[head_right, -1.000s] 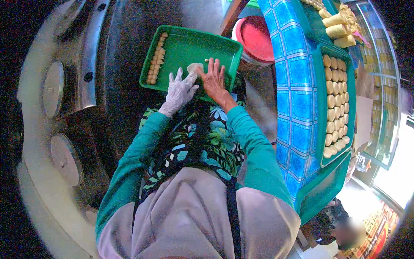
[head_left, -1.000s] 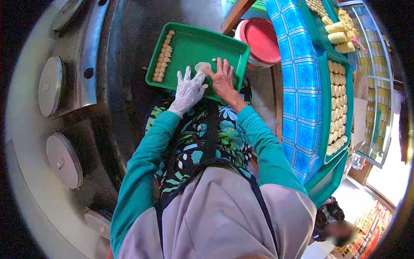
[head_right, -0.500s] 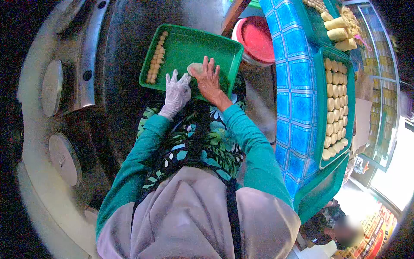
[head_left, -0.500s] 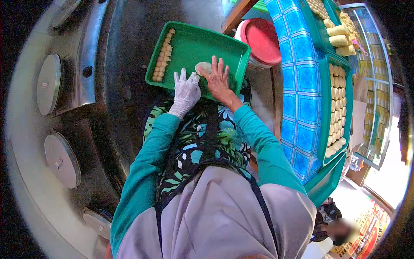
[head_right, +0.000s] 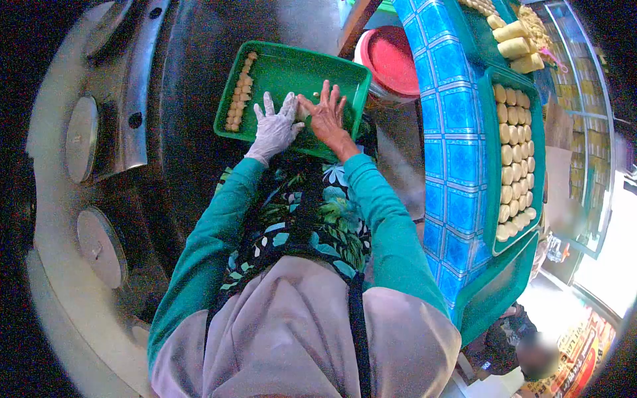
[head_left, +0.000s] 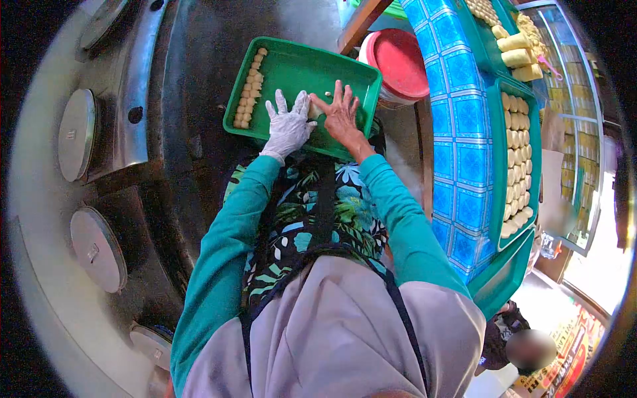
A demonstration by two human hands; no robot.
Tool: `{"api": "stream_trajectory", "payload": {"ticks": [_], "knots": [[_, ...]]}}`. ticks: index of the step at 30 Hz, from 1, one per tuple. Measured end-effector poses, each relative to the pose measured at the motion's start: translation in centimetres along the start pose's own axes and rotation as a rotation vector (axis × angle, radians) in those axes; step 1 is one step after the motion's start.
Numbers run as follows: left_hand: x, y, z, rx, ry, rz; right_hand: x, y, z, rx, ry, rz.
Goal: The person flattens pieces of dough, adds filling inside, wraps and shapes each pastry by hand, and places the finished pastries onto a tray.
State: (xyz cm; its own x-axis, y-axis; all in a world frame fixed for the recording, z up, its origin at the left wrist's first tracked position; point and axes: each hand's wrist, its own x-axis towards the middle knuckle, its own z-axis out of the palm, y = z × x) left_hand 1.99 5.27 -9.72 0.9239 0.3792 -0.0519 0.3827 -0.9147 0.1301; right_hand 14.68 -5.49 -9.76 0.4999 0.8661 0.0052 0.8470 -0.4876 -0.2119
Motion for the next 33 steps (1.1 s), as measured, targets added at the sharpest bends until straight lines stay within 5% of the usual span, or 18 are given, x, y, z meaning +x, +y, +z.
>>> {"api": "stream_trajectory", "payload": {"ticks": [9, 14, 21, 24, 26, 28, 33], "knots": [[-0.2, 1.5, -0.7, -0.114, 0.195, 0.018, -2.9, 0.0, -2.8, 0.064, 0.172, 0.015], [0.3, 2.0, -1.3, -0.083, -0.016, 0.079, -7.2, -1.6, -15.7, 0.156, 0.57, 0.01], [0.8, 2.1, -1.9, 0.078, -0.069, 0.159, -19.5, 0.0, -32.7, -0.009, 0.691, 0.255], [1.5, 2.9, -2.8, 0.142, -0.135, 0.159, -20.8, 4.7, -36.5, -0.143, 0.668, 0.352], [2.2, 3.4, -3.2, 0.174, -0.166, 0.141, -20.0, 9.7, -38.1, 0.226, 0.67, 0.558], [1.6, 3.5, -2.7, 0.007, 0.045, 0.11, -17.5, 13.6, -39.9, 0.183, 0.691, 0.533], [1.2, 2.6, -2.8, -0.061, -0.091, 0.143, -6.4, 25.3, -40.8, 0.316, 0.7, 0.393]]}}
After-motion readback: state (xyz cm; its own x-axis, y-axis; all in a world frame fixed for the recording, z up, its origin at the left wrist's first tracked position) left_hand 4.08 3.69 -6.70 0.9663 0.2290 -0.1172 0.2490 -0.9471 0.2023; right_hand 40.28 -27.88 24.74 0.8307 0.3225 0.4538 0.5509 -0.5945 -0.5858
